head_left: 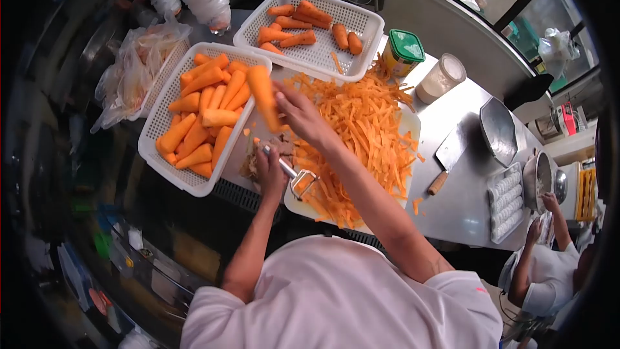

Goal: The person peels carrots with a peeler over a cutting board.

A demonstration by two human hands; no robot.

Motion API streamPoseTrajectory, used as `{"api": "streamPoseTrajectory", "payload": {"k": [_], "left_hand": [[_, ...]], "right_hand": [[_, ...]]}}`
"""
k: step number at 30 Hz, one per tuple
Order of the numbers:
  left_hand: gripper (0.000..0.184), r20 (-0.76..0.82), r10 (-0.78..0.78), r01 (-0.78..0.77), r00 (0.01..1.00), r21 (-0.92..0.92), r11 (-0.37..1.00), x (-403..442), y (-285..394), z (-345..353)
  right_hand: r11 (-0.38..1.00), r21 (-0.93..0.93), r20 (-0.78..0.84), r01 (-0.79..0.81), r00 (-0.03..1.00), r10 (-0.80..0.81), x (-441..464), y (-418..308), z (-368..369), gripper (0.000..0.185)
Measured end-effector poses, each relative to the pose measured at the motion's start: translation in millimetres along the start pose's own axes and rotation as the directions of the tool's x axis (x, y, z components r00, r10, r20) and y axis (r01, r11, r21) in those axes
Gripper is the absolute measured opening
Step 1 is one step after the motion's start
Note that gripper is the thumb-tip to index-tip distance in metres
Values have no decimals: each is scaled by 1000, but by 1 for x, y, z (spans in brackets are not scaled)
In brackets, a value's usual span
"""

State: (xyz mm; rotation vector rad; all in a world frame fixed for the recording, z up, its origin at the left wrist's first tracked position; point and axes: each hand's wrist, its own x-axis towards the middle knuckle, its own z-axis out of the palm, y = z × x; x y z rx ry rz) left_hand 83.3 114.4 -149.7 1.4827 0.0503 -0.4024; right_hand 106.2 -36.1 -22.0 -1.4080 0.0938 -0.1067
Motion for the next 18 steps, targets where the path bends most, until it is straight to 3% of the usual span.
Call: {"api": "streamPoseTrajectory", "payload": {"k": [2, 4, 5, 6, 8, 10, 12, 16, 17, 18], "left_hand": [[22, 26, 1, 0, 1000, -21, 1000, -6, 3, -18], [21, 50, 2, 1, 999, -51, 999, -13, 12, -26], [20, 60, 6, 1, 998, -110, 994, -18, 18, -28], [18, 68, 12, 0, 998, -170, 985, -21, 19, -29], [15, 141, -60, 97, 988, -274, 957, -21, 8, -36], [12, 241, -100, 175, 965, -315, 933, -23, 7, -42], [12, 321, -126, 241, 939, -351, 905, -25, 8, -43], [12, 429, -157, 314, 889, -325, 892, -24, 11, -47], [11, 424, -162, 310, 891, -309, 899, -24, 9, -49], [10, 420, -165, 304, 892, -290, 907, -23, 7, -51]], "right_hand": [[999, 39, 41, 12, 999, -13, 27, 7, -1, 55], [995, -7, 98, -101, 990, 101, 48, 14, -9, 52], [995, -38, 41, -93, 995, 95, 55, 15, -15, 41], [995, -48, 37, -90, 995, 92, 64, 19, -29, 41], [932, -347, 48, -102, 991, 127, 95, 34, -70, 33], [870, -469, 9, -156, 984, 181, 126, 37, -115, 26], [727, -638, 55, -255, 926, 373, 156, 23, -161, 24], [442, -812, -317, -381, 924, 215, 221, 16, -229, 33], [445, -810, -316, -381, 924, 215, 236, 28, -250, 33], [251, -882, -386, -399, 917, 100, 251, 53, -273, 39]]}}
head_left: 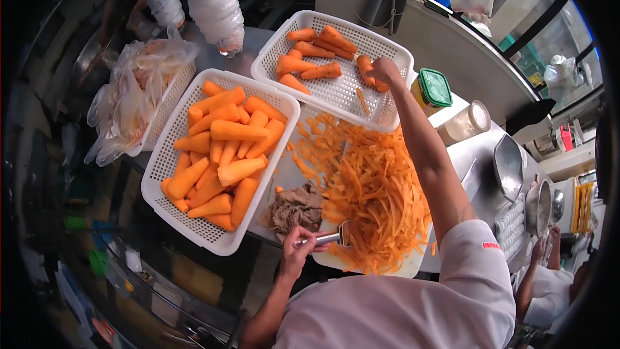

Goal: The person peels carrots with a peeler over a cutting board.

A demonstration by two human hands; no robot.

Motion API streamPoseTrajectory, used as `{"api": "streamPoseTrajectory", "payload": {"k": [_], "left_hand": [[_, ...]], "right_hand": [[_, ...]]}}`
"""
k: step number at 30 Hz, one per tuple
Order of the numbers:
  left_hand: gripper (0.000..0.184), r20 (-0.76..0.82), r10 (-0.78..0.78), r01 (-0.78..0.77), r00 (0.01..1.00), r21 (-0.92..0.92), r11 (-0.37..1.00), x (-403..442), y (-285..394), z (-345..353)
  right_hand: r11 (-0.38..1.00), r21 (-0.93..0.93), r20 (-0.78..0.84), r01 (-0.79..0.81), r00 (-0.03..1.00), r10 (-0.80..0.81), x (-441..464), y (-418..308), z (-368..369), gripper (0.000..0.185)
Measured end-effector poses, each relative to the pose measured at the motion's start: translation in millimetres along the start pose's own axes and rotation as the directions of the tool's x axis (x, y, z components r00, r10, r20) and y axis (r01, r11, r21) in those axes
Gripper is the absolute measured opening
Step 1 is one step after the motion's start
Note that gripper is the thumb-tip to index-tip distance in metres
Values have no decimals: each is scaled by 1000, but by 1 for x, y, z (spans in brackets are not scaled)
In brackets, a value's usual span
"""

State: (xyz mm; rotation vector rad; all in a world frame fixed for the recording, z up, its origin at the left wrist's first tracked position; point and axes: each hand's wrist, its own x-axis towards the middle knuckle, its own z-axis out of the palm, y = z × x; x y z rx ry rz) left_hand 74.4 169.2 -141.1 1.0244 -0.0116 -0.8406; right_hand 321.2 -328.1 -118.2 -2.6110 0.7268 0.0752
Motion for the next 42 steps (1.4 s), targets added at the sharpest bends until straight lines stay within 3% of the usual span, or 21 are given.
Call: {"api": "streamPoseTrajectory", "payload": {"k": [1, 4, 6, 7, 8, 10, 12, 13, 14, 16, 17, 18, 20, 22, 24, 26, 28, 32, 35, 37, 42], "left_hand": [[10, 2, 1, -1, 1000, 7, 1000, -1, 1, -3], [10, 17, 13, -16, 1000, 146, 989, -2, 7, -12], [9, -14, -79, 77, 997, 417, 905, -3, 15, -19], [16, 4, -88, 65, 996, 630, 774, -1, 19, -21], [16, 9, -93, 66, 996, 635, 769, 0, 22, -22], [23, 180, -152, -113, 972, 923, 368, 8, 37, -14], [31, 215, -175, -142, 961, 924, 355, 12, 35, -10], [32, 231, -198, -154, 953, 927, 342, 15, 38, -6], [33, 250, -224, -169, 942, 930, 328, 20, 41, -1], [31, 268, -247, -159, 931, 908, 388, 24, 66, 6], [31, 318, -150, -224, 936, 869, 442, 25, 79, 9], [31, 358, -53, -289, 932, 823, 489, 27, 93, 13], [31, 332, -47, -255, 942, 800, 543, 35, 121, 28], [32, 359, -17, -302, 933, 807, 507, 49, 133, 50], [33, 430, 37, -403, 902, 808, 431, 63, 130, 83], [32, 522, 230, -560, 822, 665, 494, 76, 110, 123], [28, 560, 367, -669, 743, 603, 434, 90, 87, 156], [29, 633, 348, -721, 692, 575, 388, 81, 55, 160], [28, 682, 339, -759, 648, 545, 356, 37, 65, 129], [29, 647, 33, -604, 762, 691, 398, 21, 86, 111], [27, 627, 298, -689, 720, 592, 419, 53, 92, 147]], "right_hand": [[978, -203, -136, -37, 991, 10, 19, 18, 18, 45], [967, -246, -275, -66, 961, -4, 28, 54, 67, 50], [978, -196, -298, -67, 954, 6, 42, 59, 74, 52], [982, -189, -253, 7, 966, -55, 43, 56, 69, 46], [981, -178, -209, 78, 971, -115, 41, 54, 65, 40], [991, -133, -116, -25, 993, 10, 8, 25, 16, 37], [962, 266, 35, 61, 997, -72, -59, -6, -40, 40], [974, 227, 78, 9, 997, -27, -91, -20, -66, 41], [909, 417, 81, 16, 995, -54, -108, -9, -79, 43], [788, 607, -66, 103, 995, -80, -160, 1, -110, 52], [694, 705, -113, 148, 989, -96, -185, 12, -121, 56], [586, 787, -165, 195, 981, -104, -210, 22, -127, 60], [59, 927, -368, 369, 929, -35, -255, 20, -102, 46], [-282, 934, -209, 220, 976, 66, -297, 9, -80, 45], [-266, 948, -125, 175, 973, 192, -313, 17, -36, 49], [-450, 879, -80, 157, 979, 185, -329, 7, 2, 43], [-426, 870, -69, 250, 915, 397, -342, -26, 21, 41], [-527, 719, -166, 453, 848, 504, -351, -30, 38, 37], [-462, 758, -104, 460, 786, 610, -365, -18, 47, 42], [-433, 803, -54, 410, 773, 632, -370, -11, 48, 48], [-466, 791, -108, 396, 840, 531, -375, -32, 53, 50]]}}
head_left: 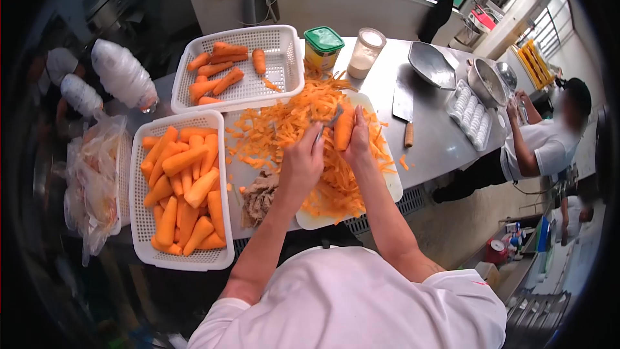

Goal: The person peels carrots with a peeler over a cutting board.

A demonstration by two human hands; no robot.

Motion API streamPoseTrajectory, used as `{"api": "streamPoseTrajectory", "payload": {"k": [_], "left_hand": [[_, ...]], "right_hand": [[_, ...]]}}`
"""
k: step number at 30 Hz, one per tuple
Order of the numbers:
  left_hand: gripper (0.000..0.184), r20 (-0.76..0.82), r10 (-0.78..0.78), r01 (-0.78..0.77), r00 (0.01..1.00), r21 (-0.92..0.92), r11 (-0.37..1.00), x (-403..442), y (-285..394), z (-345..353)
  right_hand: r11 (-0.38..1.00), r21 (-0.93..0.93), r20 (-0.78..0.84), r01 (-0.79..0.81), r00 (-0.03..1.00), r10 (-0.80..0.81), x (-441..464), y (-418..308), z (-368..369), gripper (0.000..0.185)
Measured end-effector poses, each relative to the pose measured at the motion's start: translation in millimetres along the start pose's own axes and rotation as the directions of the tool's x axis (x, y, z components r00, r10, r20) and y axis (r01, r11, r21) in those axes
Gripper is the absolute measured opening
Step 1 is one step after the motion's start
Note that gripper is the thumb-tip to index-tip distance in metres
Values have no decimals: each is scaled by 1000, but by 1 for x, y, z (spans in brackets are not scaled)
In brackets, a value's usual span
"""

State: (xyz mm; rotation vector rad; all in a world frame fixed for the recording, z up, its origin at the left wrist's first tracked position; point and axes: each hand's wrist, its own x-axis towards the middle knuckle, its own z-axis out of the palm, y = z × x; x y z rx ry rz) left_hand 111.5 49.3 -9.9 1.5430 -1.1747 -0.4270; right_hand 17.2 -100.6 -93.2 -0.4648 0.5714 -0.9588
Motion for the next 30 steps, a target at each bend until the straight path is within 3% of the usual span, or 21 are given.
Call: {"api": "streamPoseTrajectory", "payload": {"k": [2, 6, 8, 9, 13, 18, 21, 22, 24, 25, 30], "left_hand": [[26, -31, 16, -16, 999, -11, 1000, -3, -7, 14], [27, 60, 40, -46, 997, 94, 995, -50, -1, 6], [30, 232, -115, 113, 966, 21, 993, -66, 0, -10], [31, 129, 6, -5, 992, -10, 1000, -62, -5, -5], [30, 12, -63, 63, 998, -20, 998, -9, 2, 14], [28, 73, 59, -62, 996, 51, 997, -44, -8, 32], [28, 225, -31, 32, 974, -3, 999, -71, -3, 15], [28, 228, -45, 46, 973, 2, 999, -68, 4, 17], [28, 66, -44, 45, 997, -16, 999, -34, 14, 25], [28, 15, -6, 7, 1000, -22, 1000, -17, 16, 31], [28, 0, 45, -45, 999, 79, 996, -35, 12, 51]], "right_hand": [[1000, 8, -6, -2, 1000, 2, -6, 7, 1, 50], [999, 7, -48, -41, 998, 41, 1, -8, -11, 46], [992, -119, -34, 49, 998, -54, 7, -13, -29, 45], [991, -123, -43, 43, 998, -48, 2, -11, -31, 45], [990, -113, -69, 84, 993, -93, -11, 3, -8, 49], [995, -58, -42, 76, 996, -78, -13, -16, -14, 53], [969, -165, -126, 184, 970, -206, -2, -28, -35, 56], [972, -163, -135, 171, 972, -193, -7, -30, -40, 56], [995, -89, 33, 39, 999, -36, -10, -37, -34, 53], [998, -54, -113, -15, 994, 9, -23, -36, -10, 49], [999, -40, 16, -30, 999, 31, 4, -34, -24, 47]]}}
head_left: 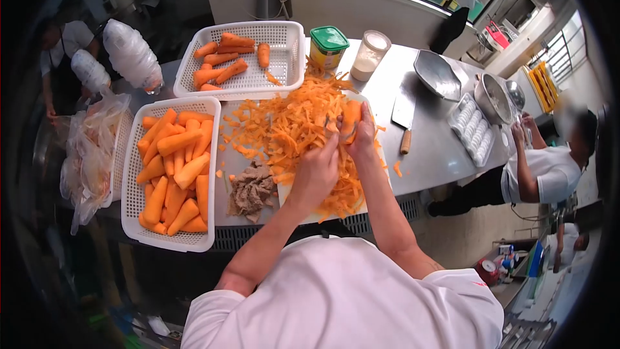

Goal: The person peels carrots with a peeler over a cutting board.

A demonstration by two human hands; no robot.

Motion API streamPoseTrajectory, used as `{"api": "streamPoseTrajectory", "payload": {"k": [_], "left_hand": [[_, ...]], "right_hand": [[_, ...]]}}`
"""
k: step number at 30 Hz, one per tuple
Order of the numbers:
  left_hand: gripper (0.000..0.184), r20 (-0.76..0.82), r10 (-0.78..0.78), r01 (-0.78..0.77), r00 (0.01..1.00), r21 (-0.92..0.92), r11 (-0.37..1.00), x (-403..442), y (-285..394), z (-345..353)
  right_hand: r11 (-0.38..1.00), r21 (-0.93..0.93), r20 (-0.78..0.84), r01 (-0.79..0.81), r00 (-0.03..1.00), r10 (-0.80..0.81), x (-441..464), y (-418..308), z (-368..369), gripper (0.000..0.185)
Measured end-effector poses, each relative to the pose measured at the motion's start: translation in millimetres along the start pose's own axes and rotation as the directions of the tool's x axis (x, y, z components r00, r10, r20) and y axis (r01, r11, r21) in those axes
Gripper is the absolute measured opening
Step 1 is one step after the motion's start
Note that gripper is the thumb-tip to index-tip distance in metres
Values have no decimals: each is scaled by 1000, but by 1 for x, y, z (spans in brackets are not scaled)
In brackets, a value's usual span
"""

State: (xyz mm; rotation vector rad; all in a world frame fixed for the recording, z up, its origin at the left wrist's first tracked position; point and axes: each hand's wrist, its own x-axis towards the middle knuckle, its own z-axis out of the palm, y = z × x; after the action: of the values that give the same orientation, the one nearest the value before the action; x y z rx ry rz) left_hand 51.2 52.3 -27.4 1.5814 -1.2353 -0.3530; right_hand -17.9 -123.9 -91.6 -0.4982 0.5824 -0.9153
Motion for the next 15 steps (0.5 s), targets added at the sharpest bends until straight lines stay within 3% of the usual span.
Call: {"api": "streamPoseTrajectory", "payload": {"k": [2, 4, 5, 7, 11, 14, 15], "left_hand": [[27, 28, 13, -15, 1000, 54, 998, -15, 7, -5], [27, 124, -135, 135, 983, 5, 991, -21, 20, -13], [27, 111, -148, 147, 983, 16, 989, -11, 21, -9], [28, -101, -70, 67, 992, -28, 997, 28, 19, 4], [29, -154, -44, 49, 987, 27, 998, 38, 8, 31], [29, -69, 3, 7, 998, 142, 990, -4, 17, 28], [29, -2, -94, 94, 996, 110, 989, -9, 22, 21]], "right_hand": [[997, -70, -47, 27, 998, -31, 16, -12, -9, 48], [1000, -21, -11, 8, 1000, -8, 17, -21, -6, 49], [994, -104, 14, 26, 1000, -24, 17, -23, -4, 49], [981, -192, 55, 33, 998, -23, 19, -19, -1, 49], [992, -127, 54, -23, 998, 30, 22, -14, -6, 51], [995, -95, 49, -12, 999, 17, 33, -25, -10, 52], [996, -90, 35, 19, 999, -16, 35, -28, -11, 51]]}}
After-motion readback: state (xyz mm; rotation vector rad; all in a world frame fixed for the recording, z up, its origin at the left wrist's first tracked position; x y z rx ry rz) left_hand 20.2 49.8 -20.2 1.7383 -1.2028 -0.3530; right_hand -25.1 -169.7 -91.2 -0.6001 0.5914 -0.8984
